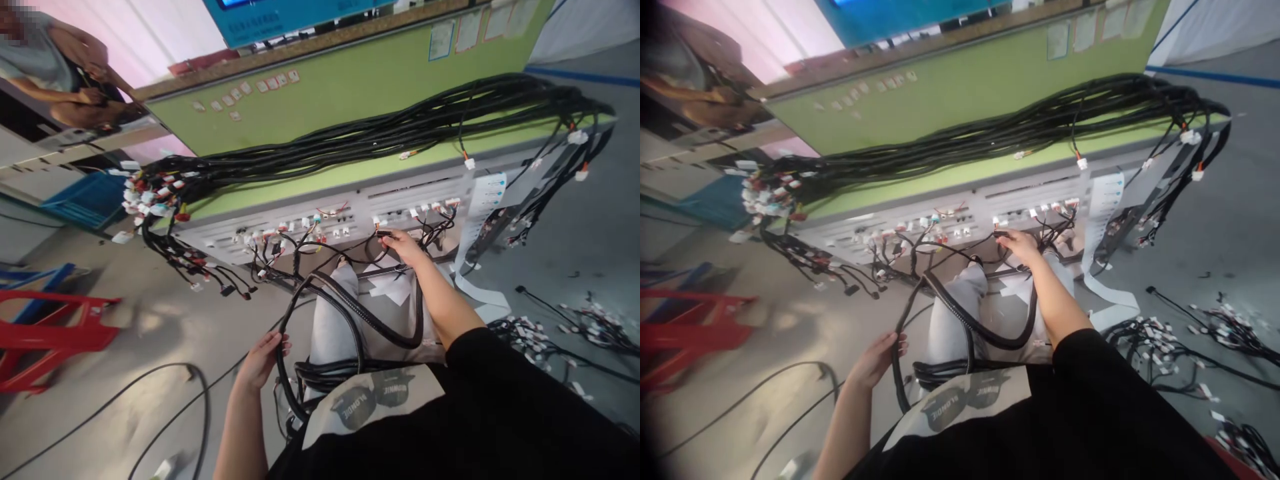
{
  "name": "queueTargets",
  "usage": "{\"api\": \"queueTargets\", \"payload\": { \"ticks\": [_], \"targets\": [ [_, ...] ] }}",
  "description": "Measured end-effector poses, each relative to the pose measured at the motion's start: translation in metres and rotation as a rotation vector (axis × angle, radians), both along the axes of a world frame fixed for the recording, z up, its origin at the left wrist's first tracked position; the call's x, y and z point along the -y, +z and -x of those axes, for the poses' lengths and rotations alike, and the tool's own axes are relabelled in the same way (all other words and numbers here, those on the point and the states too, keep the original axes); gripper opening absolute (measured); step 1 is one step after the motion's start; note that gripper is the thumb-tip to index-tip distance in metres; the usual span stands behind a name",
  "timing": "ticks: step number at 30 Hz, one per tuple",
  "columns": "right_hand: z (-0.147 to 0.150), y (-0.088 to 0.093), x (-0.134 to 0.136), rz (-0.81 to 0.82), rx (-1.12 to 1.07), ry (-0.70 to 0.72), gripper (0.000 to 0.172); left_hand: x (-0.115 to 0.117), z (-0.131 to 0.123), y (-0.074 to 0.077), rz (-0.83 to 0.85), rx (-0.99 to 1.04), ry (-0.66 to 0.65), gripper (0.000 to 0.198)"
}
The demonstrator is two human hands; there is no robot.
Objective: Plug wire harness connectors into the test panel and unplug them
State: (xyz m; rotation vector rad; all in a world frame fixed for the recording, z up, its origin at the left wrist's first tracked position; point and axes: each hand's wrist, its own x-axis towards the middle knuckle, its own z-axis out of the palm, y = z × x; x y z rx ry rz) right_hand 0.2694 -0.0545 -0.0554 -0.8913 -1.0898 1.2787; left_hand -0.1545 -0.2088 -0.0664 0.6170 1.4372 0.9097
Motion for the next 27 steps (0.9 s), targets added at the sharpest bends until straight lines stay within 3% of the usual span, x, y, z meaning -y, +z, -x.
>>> {"api": "queueTargets", "payload": {
  "ticks": [8,14,27],
  "targets": [
    [-0.001,0.002,0.002,-0.063,0.068,0.079,0.037,-0.001,0.001,-0.003,0.009,-0.007,0.022,0.036],
    [-0.002,0.014,0.008,-0.12,0.109,0.107,0.036,-0.002,0.001,-0.005,0.005,-0.016,0.017,0.038],
    [-0.005,0.02,0.012,-0.119,0.088,0.142,0.036,-0.006,0.004,-0.008,0.029,-0.023,0.003,0.038]
  ]
}}
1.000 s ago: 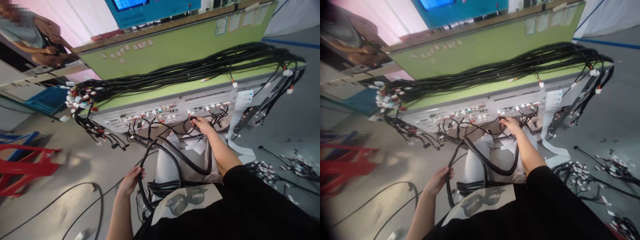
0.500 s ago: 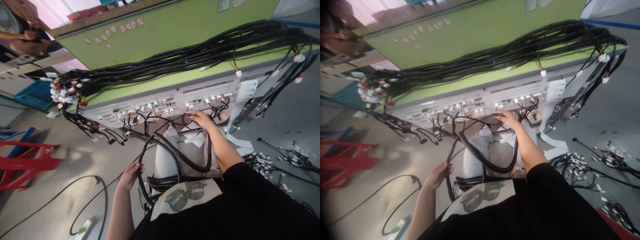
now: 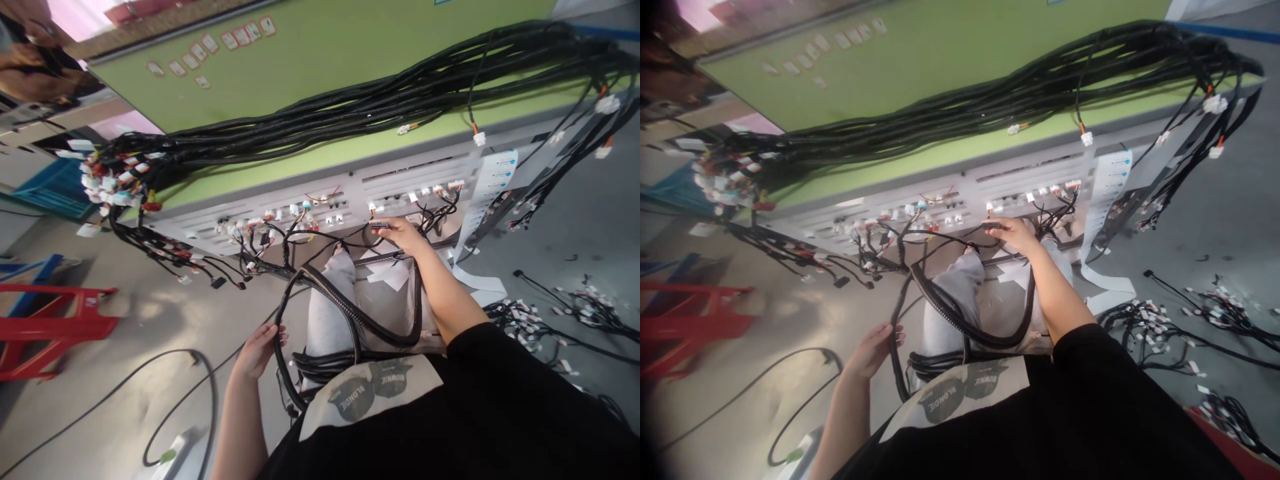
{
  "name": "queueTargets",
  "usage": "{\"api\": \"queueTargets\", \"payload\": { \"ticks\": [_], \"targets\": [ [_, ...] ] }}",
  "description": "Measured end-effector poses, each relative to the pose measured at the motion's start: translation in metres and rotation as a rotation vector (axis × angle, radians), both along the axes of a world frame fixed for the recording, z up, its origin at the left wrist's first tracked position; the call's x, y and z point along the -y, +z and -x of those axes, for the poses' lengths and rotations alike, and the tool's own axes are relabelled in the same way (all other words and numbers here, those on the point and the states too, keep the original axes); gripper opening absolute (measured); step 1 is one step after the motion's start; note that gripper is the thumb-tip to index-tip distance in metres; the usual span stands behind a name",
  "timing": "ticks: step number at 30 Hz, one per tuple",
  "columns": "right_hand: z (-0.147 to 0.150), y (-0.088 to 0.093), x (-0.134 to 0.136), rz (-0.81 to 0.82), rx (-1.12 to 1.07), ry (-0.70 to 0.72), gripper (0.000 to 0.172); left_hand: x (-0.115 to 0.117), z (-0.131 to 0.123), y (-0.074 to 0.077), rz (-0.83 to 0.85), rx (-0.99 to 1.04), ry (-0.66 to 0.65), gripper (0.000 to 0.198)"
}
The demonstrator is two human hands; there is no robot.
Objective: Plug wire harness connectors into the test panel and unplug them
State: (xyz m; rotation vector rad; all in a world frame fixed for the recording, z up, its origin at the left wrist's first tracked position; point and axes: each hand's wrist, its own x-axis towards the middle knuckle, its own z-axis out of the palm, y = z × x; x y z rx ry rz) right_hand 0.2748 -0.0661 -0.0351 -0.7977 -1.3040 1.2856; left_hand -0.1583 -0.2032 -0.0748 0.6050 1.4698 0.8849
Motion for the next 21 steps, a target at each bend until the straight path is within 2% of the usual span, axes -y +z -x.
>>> {"api": "queueTargets", "payload": {
  "ticks": [4,10,21],
  "targets": [
    [0.001,-0.003,-0.002,0.067,-0.021,-0.024,0.035,0.0,0.0,0.0,-0.001,0.002,0.0,0.038],
    [0.018,-0.017,-0.018,0.499,-0.085,-0.259,0.034,-0.002,-0.001,0.0,-0.006,0.004,-0.013,0.034],
    [0.028,-0.041,-0.05,0.465,-0.118,-0.333,0.026,-0.003,-0.003,-0.001,-0.003,0.015,0.012,0.031]
  ]
}}
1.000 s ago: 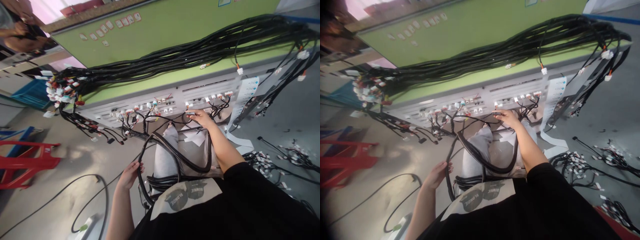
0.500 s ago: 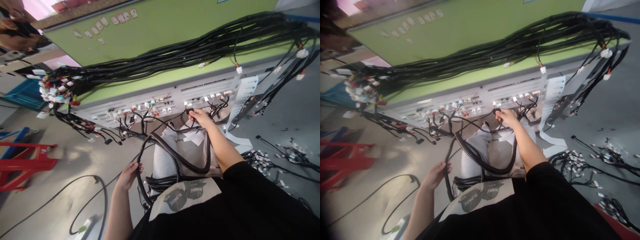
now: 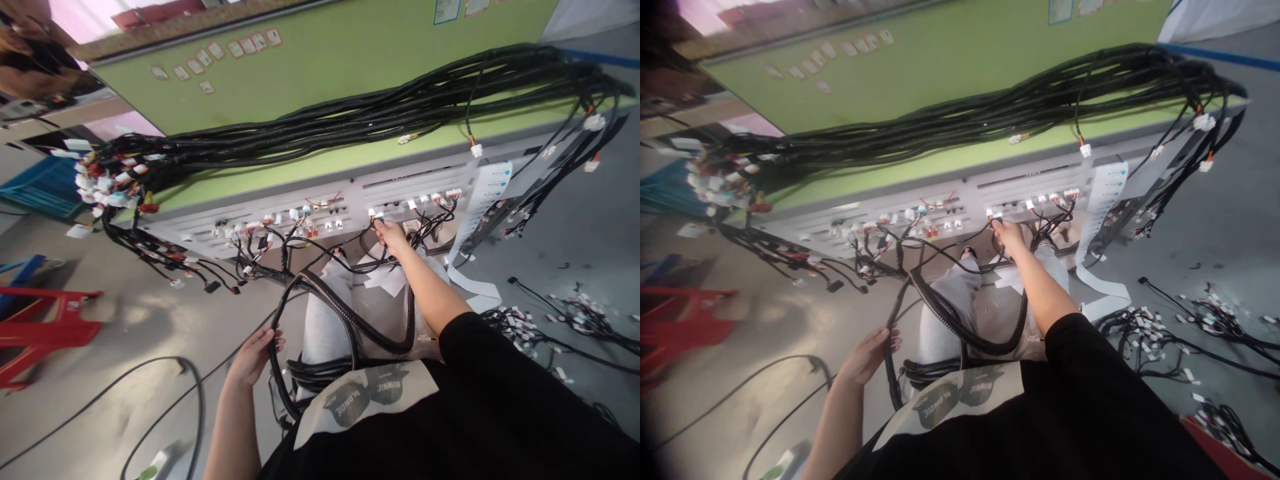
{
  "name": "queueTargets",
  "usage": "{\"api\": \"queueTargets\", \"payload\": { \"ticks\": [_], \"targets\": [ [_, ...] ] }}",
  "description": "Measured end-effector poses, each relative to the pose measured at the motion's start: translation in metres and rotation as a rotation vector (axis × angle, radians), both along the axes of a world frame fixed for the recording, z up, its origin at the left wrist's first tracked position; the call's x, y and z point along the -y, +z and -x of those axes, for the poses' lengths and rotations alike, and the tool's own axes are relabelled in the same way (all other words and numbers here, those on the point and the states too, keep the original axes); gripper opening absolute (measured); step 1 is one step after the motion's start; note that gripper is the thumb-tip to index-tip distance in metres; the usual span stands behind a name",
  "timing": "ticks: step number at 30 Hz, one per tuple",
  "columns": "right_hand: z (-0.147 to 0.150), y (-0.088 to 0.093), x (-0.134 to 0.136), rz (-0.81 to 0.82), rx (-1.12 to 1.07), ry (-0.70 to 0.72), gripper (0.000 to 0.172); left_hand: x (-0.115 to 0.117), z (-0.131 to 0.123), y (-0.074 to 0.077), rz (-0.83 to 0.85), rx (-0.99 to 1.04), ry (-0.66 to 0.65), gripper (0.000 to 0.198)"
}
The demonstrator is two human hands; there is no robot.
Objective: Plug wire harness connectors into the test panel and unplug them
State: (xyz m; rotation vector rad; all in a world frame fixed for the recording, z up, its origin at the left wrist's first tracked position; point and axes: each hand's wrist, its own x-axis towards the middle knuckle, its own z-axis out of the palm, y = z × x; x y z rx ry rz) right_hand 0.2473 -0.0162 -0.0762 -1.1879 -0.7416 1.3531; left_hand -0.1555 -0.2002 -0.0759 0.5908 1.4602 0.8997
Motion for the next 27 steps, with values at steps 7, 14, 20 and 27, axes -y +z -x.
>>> {"api": "queueTargets", "payload": {
  "ticks": [7,14,20,27],
  "targets": [
    [0.0,-0.002,-0.003,-0.007,-0.068,0.015,0.028,0.0,-0.003,0.004,0.008,0.022,0.019,0.031],
    [-0.004,0.002,-0.001,0.03,-0.082,0.013,0.028,0.001,-0.002,0.002,0.005,0.021,0.018,0.031],
    [-0.004,0.006,0.001,0.02,-0.086,0.006,0.027,-0.001,-0.003,0.007,0.012,-0.034,0.012,0.036],
    [-0.002,0.002,-0.001,0.018,-0.029,-0.006,0.034,-0.011,-0.033,0.072,-0.404,-0.621,0.264,0.021]
  ]
}}
